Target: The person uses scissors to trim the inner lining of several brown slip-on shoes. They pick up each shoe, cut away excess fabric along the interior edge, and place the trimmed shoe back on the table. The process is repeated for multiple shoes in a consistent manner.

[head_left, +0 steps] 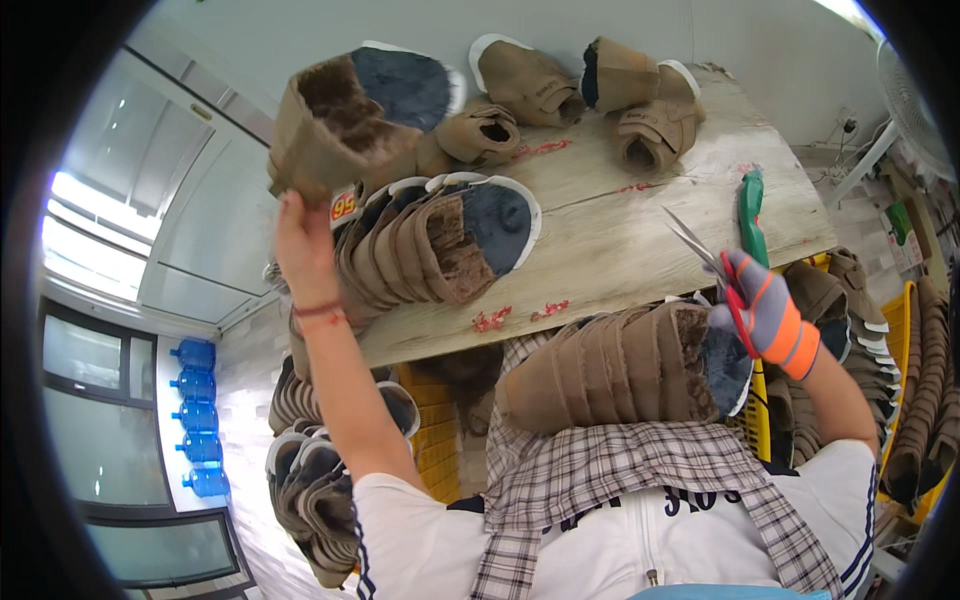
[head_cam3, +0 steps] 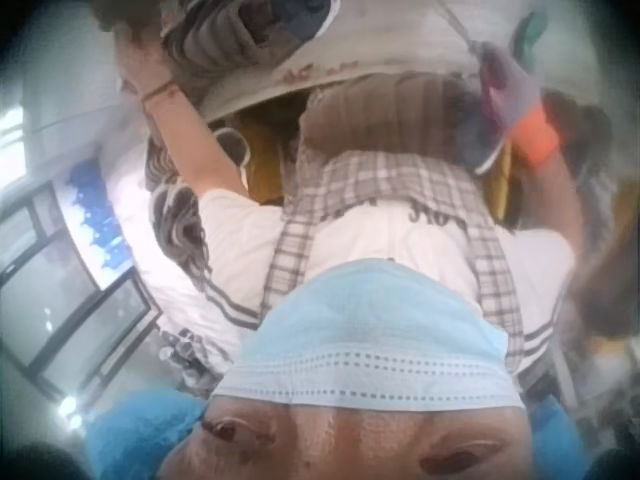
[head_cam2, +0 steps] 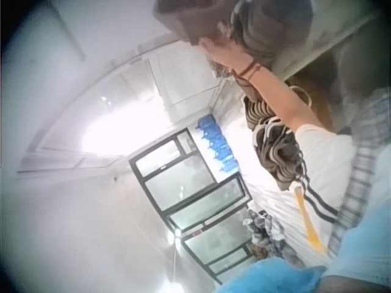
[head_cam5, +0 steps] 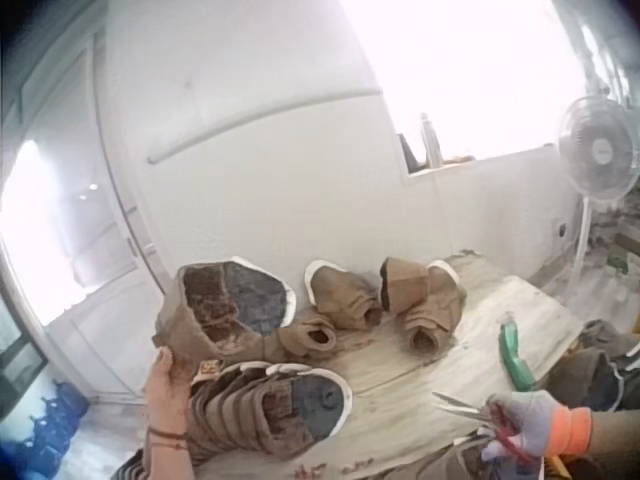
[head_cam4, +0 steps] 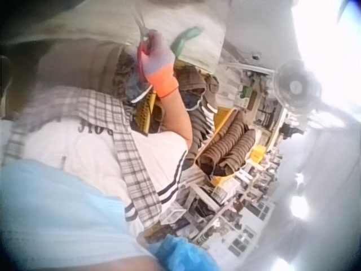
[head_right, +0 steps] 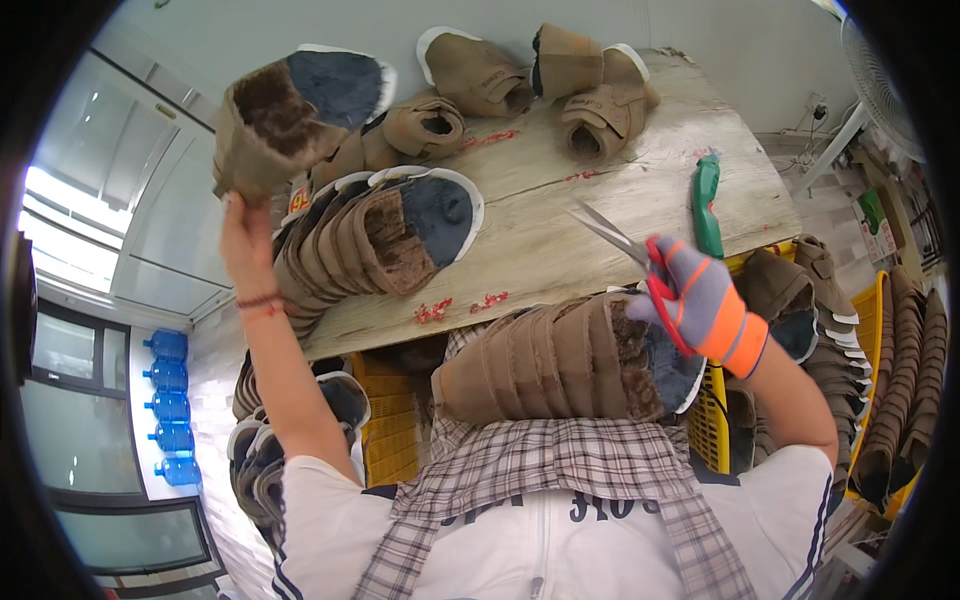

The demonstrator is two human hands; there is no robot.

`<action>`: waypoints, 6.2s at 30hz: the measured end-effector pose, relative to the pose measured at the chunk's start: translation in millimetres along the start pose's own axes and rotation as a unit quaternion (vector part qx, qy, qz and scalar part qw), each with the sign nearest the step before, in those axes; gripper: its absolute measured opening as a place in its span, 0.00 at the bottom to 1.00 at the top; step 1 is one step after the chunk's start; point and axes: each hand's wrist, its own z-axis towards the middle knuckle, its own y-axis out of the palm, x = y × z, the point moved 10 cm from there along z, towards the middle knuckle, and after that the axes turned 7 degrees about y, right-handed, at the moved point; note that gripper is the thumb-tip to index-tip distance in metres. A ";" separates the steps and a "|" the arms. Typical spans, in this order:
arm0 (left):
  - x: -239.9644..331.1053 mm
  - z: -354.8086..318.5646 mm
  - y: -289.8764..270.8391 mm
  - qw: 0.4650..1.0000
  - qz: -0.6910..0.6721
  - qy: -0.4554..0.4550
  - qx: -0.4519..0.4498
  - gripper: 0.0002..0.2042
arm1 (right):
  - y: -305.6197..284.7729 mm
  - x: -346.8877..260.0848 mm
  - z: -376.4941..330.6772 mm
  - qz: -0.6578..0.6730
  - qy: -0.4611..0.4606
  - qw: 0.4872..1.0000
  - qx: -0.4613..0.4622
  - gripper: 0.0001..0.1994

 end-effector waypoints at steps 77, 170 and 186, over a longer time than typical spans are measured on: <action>-157.8 -339.8 230.4 0.680 0.252 0.055 -0.686 0.11 | 148.2 136.0 -44.0 0.395 0.118 0.907 -0.089 0.19; -120.2 -254.0 39.1 0.935 -0.222 -0.251 0.116 0.14 | 8.3 -71.5 20.3 -0.163 -0.095 0.978 0.084 0.20; -145.8 -358.2 280.5 0.685 0.339 0.112 -0.636 0.20 | -74.6 35.9 -57.8 0.079 -0.020 0.985 0.154 0.20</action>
